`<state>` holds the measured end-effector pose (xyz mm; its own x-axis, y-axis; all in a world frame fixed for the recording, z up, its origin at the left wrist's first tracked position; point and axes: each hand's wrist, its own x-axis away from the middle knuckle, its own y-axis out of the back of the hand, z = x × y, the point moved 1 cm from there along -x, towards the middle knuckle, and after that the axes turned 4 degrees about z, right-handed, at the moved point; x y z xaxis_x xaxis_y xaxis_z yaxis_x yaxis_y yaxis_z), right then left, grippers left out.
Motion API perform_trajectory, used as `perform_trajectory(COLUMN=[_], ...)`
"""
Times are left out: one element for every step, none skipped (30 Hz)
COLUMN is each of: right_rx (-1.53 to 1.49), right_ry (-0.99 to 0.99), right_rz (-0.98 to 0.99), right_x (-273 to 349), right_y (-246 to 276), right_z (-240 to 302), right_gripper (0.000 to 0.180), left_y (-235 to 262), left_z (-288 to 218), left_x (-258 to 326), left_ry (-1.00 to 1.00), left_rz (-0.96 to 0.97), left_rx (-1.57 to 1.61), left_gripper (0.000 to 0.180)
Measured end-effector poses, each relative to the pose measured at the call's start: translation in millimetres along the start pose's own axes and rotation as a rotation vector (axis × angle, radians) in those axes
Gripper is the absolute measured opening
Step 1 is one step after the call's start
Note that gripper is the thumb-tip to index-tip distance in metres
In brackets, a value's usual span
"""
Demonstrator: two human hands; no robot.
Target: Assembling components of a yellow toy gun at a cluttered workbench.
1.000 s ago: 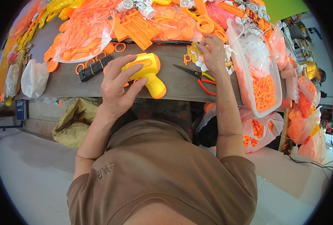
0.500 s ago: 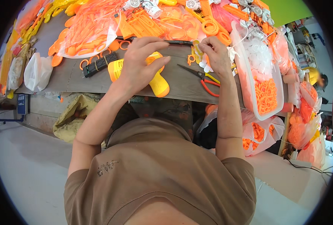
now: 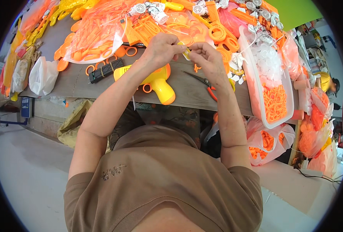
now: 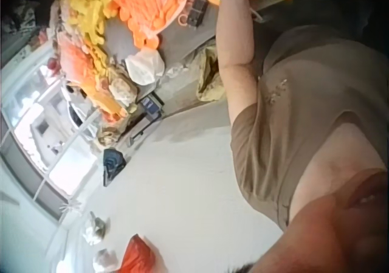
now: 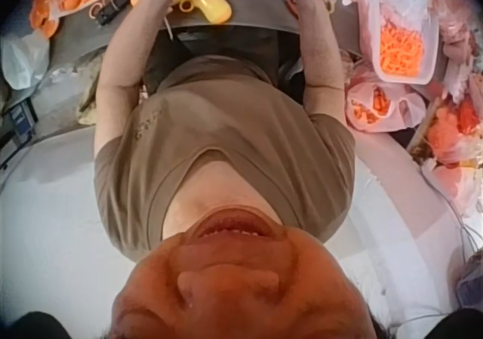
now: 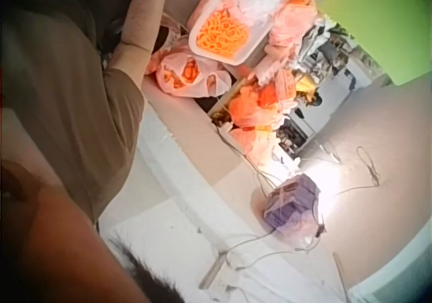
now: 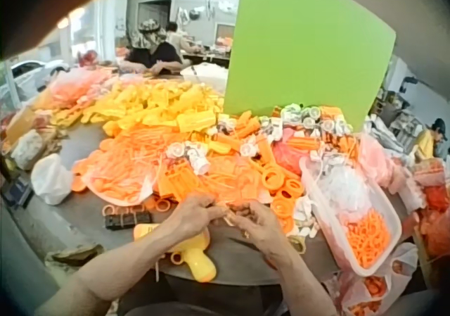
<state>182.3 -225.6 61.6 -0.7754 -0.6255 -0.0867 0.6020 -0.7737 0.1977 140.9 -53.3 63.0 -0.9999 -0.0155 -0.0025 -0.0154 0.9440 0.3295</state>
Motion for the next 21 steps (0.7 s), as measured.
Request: perform_trajectory(right_rx=[-0.073,-0.147,-0.147,-0.192,-0.236,-0.236,-0.236,-0.235,-0.236,-0.16,-0.085,-0.086,0.157,0.399,0.397,0.517,0.637,0.637,0.745,0.852,0.852], right_ry=[-0.02,-0.04,-0.04,-0.093,-0.147,-0.147,-0.17,-0.193,-0.193,-0.244,-0.294,-0.296,-0.207,-0.115,-0.116,-0.092,-0.067,-0.067,-0.016,0.035,0.036], right_rz=[-0.011,-0.022,-0.024,-0.046,-0.068,-0.07,-0.064,-0.056,-0.056,-0.026,0.006,0.005,-0.001,-0.007,-0.006,0.018,0.042,0.044,0.06,0.076,0.079], right_x=[2.3,3.4,3.4,3.7,4.1,4.3,4.1,4.2,4.3,4.4,4.3,4.6,4.6,4.5,4.3,3.8,3.4,3.0,2.7,2.5,2.4], right_y=[-4.0,-6.5,-7.6,-8.4,-8.5,-7.7,-6.3,-4.8,-3.5,-2.4,-2.0,-1.7,-1.4,-1.5,-2.8,-5.2,-7.2,-8.2,-9.4,-10.5,-11.3], right_z=[-1.5,-3.6,-5.9,-9.0,-12.0,-14.8,-17.8,-19.5,-19.5,-19.9,-20.4,-24.2,-29.6,-32.6,-33.5,-33.9,-34.2,-33.3,-31.3,-30.0,-30.7], right_gripper=[0.015,0.015,0.015,0.013,0.012,0.012,0.011,0.011,0.011,0.012,0.013,0.013,0.014,0.015,0.015,0.017,0.018,0.018,0.018,0.019,0.019], left_y=[0.3,0.2,0.0,-0.7,-1.4,-1.9,-1.4,-0.4,0.6,1.4,3.0,4.4,6.0,8.5,11.3,13.7,16.5,19.4,22.0,24.5,26.8], left_z=[0.1,0.3,0.1,-0.6,-1.6,-3.4,-5.8,-8.7,-10.0,-8.1,-5.6,-4.5,-3.2,-2.9,-3.2,-3.6,-5.1,-6.8,-8.5,-10.0,-9.5], left_x=[0.0,0.3,0.5,0.7,1.0,1.5,2.3,3.3,4.0,4.5,5.4,6.2,7.4,9.7,12.5,15.2,18.3,22.0,26.3,31.2,36.2], left_ry=[-0.001,0.002,0.005,0.004,0.006,0.008,0.008,0.027,0.046,0.047,-0.021,-0.091,-0.09,-0.116,-0.141,-0.139,-0.168,-0.196,-0.195,-0.157,-0.119], left_rz=[0.002,-0.001,-0.003,-0.002,-0.004,-0.005,-0.003,0.04,0.082,0.082,0.033,-0.014,-0.013,-0.074,-0.136,-0.136,-0.165,-0.195,-0.196,-0.196,-0.199], left_rx=[-0.002,-0.015,-0.029,-0.029,-0.069,-0.11,-0.109,-0.166,-0.223,-0.222,-0.332,-0.441,-0.44,-0.407,-0.374,-0.374,-0.374,-0.372,-0.373,-0.346,-0.319], left_gripper=[0.03,0.03,0.031,0.031,0.032,0.033,0.033,0.033,0.032,0.032,0.031,0.03,0.03,0.028,0.027,0.027,0.026,0.025,0.025,0.024,0.022])
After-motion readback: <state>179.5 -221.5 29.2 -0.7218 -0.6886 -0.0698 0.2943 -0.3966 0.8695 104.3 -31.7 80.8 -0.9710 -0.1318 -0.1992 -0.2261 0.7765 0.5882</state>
